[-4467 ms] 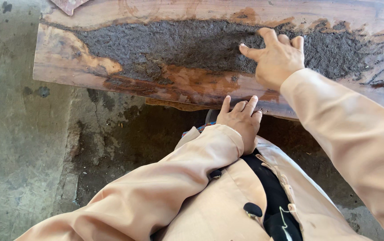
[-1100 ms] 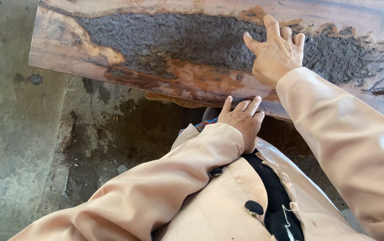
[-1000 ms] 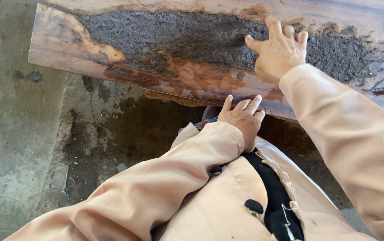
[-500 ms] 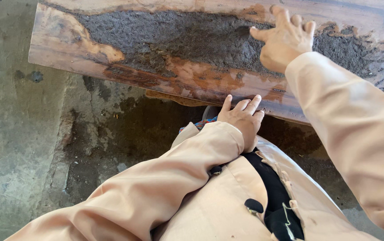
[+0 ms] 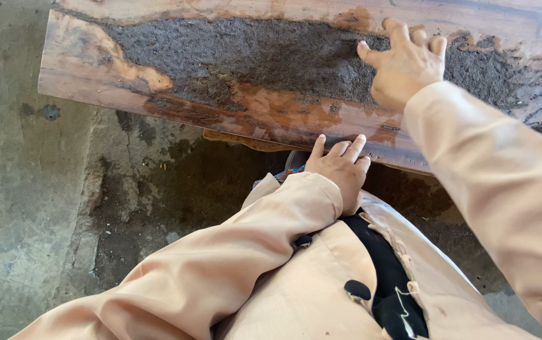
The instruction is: The person uses a small dark putty to fill cracks and voids in a large wooden slab. They repeatedly pick up putty from a plastic container and press it into the wood surface, smoothing it with their fingers.
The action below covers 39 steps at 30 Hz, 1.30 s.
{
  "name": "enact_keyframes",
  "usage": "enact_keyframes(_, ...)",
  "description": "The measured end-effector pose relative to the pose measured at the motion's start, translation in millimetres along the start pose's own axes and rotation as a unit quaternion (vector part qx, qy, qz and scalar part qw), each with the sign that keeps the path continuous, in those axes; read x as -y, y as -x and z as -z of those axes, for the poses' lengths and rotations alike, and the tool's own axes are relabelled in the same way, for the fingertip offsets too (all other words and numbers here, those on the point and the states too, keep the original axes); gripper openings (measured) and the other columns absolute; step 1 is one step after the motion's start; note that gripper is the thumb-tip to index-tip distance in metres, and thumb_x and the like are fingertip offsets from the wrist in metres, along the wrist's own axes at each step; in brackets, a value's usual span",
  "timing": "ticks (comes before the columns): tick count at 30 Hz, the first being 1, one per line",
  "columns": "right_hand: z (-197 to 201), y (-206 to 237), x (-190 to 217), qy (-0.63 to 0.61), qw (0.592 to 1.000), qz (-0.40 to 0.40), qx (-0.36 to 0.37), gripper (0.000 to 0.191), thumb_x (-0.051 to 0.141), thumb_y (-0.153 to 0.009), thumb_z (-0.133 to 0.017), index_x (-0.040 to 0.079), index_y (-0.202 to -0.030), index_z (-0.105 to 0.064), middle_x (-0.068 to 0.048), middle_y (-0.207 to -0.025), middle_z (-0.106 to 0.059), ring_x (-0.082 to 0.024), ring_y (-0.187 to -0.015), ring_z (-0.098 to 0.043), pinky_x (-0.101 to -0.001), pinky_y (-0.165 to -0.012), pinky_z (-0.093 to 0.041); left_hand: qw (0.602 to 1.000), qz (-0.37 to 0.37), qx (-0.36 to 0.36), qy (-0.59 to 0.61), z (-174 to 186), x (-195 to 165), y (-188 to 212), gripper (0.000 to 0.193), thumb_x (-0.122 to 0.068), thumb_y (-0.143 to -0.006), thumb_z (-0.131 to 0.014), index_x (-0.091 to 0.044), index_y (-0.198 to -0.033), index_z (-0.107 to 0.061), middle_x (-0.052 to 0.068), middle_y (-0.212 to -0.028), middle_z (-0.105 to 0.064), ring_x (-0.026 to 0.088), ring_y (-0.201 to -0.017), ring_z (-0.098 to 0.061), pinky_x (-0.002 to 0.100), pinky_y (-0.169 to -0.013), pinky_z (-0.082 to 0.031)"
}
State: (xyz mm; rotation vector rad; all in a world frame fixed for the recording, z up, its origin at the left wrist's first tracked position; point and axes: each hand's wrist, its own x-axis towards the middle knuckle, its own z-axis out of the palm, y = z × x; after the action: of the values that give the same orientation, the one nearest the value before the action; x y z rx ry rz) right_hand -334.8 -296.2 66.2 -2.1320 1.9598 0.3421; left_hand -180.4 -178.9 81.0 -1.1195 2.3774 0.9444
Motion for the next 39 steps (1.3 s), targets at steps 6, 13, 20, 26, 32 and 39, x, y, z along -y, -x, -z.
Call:
enact_keyframes(6,-7,4,-15,-0.066,0.997,-0.003,-0.051,0.085,-0.001,-0.074,-0.053,0.037,-0.150,-0.054,-0.013,-0.160,-0.030,-0.038,-0.141,-0.033,-0.0596,-0.113,-0.018,1.000,-0.002,-0.009,0.001,-1,2,1,0.069,-0.024,-0.083,-0.064,-0.013,-0.148,-0.045,0.013,-0.167,-0.016,0.028,-0.152,-0.022,0.061,-0.122,-0.007)
enact_keyframes(13,-5,-3,-4,-0.035,0.998,-0.003,-0.043,0.086,-0.001,-0.077,-0.055,0.036,-0.154,-0.050,-0.016,-0.161,-0.028,-0.039,-0.134,-0.039,-0.0572,-0.112,-0.021,1.000,0.002,-0.024,-0.008,-5,4,1,0.068,-0.026,-0.083,-0.064,-0.012,-0.147,-0.046,0.014,-0.166,-0.019,0.028,-0.150,-0.025,0.061,-0.122,-0.009)
enact_keyframes(20,-5,-5,13,-0.048,0.998,-0.009,-0.034,0.088,-0.003,-0.071,-0.059,0.036,-0.150,-0.055,-0.014,-0.163,-0.025,-0.037,-0.136,-0.037,-0.0524,-0.115,-0.023,1.000,0.006,-0.025,-0.010,-3,5,-2,0.065,-0.025,-0.085,-0.061,-0.012,-0.147,-0.046,0.014,-0.166,-0.018,0.028,-0.150,-0.024,0.061,-0.122,-0.009)
enact_keyframes(26,-4,-6,5,-0.027,0.998,0.005,-0.057,0.090,-0.006,-0.070,-0.058,0.037,-0.149,-0.056,-0.016,-0.161,-0.023,-0.038,-0.134,-0.036,-0.0550,-0.112,-0.020,1.000,0.003,-0.020,-0.007,-3,8,-3,0.068,-0.024,-0.083,-0.062,-0.011,-0.147,-0.046,0.014,-0.167,-0.018,0.029,-0.151,-0.024,0.061,-0.122,-0.008)
enact_keyframes(32,-15,-4,-10,-0.065,0.995,-0.050,-0.059,0.088,-0.008,-0.072,-0.058,0.035,-0.148,-0.057,-0.015,-0.160,-0.025,-0.038,-0.137,-0.034,-0.0543,-0.111,-0.022,1.000,0.006,-0.016,-0.007,-4,9,-4,0.069,-0.027,-0.082,-0.064,-0.011,-0.147,-0.046,0.014,-0.167,-0.018,0.029,-0.151,-0.023,0.061,-0.122,-0.010)
enact_keyframes(39,-12,-1,-1,-0.022,0.997,-0.009,-0.073,0.088,-0.007,-0.073,-0.059,0.035,-0.150,-0.058,-0.016,-0.157,-0.028,-0.038,-0.133,-0.035,-0.0535,-0.108,-0.022,0.999,0.002,-0.027,-0.016,-5,13,-3,0.070,-0.031,-0.083,-0.065,-0.011,-0.147,-0.046,0.014,-0.166,-0.019,0.029,-0.150,-0.024,0.061,-0.121,-0.011)
